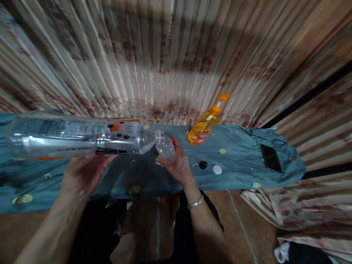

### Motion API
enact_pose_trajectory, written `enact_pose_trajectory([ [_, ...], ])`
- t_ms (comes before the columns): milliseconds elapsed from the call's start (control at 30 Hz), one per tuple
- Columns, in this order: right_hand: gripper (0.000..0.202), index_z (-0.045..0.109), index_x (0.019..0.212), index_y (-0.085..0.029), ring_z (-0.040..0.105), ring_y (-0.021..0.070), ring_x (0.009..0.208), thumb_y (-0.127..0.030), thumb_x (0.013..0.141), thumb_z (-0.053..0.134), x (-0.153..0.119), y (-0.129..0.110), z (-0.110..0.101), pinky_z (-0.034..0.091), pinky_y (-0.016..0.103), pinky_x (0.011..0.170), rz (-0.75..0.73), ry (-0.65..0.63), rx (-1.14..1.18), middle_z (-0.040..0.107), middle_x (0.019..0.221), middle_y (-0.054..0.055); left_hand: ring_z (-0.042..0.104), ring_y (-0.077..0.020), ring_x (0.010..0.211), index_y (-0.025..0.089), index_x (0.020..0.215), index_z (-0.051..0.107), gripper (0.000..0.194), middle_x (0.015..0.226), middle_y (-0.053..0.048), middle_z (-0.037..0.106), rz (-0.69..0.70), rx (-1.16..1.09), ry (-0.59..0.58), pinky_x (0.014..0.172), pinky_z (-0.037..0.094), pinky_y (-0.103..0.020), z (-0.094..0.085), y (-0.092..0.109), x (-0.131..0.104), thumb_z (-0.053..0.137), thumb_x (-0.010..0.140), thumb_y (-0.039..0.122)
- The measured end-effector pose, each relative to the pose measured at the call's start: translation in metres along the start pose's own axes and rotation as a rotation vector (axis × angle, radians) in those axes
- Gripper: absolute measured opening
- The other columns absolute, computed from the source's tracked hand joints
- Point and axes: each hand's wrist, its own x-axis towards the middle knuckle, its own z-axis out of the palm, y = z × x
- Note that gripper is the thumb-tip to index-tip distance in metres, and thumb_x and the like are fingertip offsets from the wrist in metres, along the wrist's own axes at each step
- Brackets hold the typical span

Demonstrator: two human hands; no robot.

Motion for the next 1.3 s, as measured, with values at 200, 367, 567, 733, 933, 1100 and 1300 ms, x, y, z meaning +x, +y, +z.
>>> enact_pose_trajectory([
  [200,0.098,0.047,0.157,-0.015,0.067,0.0386,0.135,-0.050,0.075,0.089,0.001,0.001,0.001,0.055,0.057,0.115,0.016,0.007,0.002,0.066,0.149,0.021,0.077,-0.0285,0.091,0.024,0.075,0.072,0.035,0.073,0.001,0.074,-0.008,-0.016,0.003,0.084,0.070,-0.044,-0.007,-0.004,0.002,0.098,0.052,0.026],
  [367,0.093,0.051,0.154,-0.019,0.066,0.0395,0.136,-0.050,0.075,0.089,0.001,0.003,0.003,0.054,0.060,0.115,-0.010,0.027,-0.004,0.066,0.150,0.019,0.075,-0.0280,0.088,0.023,0.062,0.065,0.037,0.059,0.002,0.061,-0.005,-0.023,-0.032,0.086,0.067,-0.044,-0.008,-0.006,0.003,0.100,0.052,0.031],
  [567,0.093,0.051,0.153,-0.015,0.067,0.0390,0.136,-0.052,0.076,0.088,0.003,0.002,0.001,0.054,0.058,0.115,0.002,0.008,-0.013,0.066,0.149,0.021,0.070,-0.0218,0.076,0.023,0.064,0.067,0.039,0.059,0.004,0.061,0.002,-0.018,-0.017,0.079,0.066,-0.040,-0.005,-0.005,0.002,0.101,0.049,0.034],
  [733,0.094,0.051,0.153,-0.016,0.069,0.0390,0.132,-0.050,0.075,0.089,0.003,0.003,0.001,0.056,0.057,0.112,-0.002,0.004,-0.016,0.069,0.145,0.021,0.074,-0.0272,0.089,0.022,0.060,0.063,0.040,0.054,0.004,0.057,-0.010,-0.032,-0.021,0.087,0.066,-0.045,-0.006,-0.006,0.003,0.100,0.050,0.031],
  [933,0.094,0.050,0.155,-0.019,0.069,0.0393,0.132,-0.052,0.076,0.088,0.004,0.005,0.002,0.056,0.059,0.112,-0.012,0.010,-0.018,0.069,0.146,0.020,0.077,-0.0317,0.099,0.024,0.083,0.075,0.048,0.080,-0.002,0.077,0.008,-0.039,-0.027,0.086,0.068,-0.047,-0.003,-0.007,0.004,0.103,0.045,0.035],
  [1100,0.095,0.049,0.156,-0.020,0.069,0.0387,0.133,-0.047,0.074,0.090,0.004,0.004,0.000,0.056,0.057,0.113,0.016,-0.015,-0.031,0.068,0.147,0.019,0.078,-0.0279,0.086,0.023,0.076,0.073,0.046,0.072,0.001,0.074,0.029,-0.067,-0.037,0.082,0.069,-0.046,0.003,-0.007,0.002,0.104,0.044,0.036],
  [1300,0.096,0.049,0.156,-0.020,0.068,0.0397,0.134,-0.049,0.073,0.090,0.005,0.004,-0.001,0.055,0.058,0.113,0.025,-0.020,-0.014,0.068,0.148,0.018,0.069,-0.0165,0.065,0.021,0.058,0.067,0.041,0.058,0.005,0.062,0.035,-0.063,-0.040,0.076,0.068,-0.036,-0.002,-0.010,0.004,0.104,0.046,0.036],
])
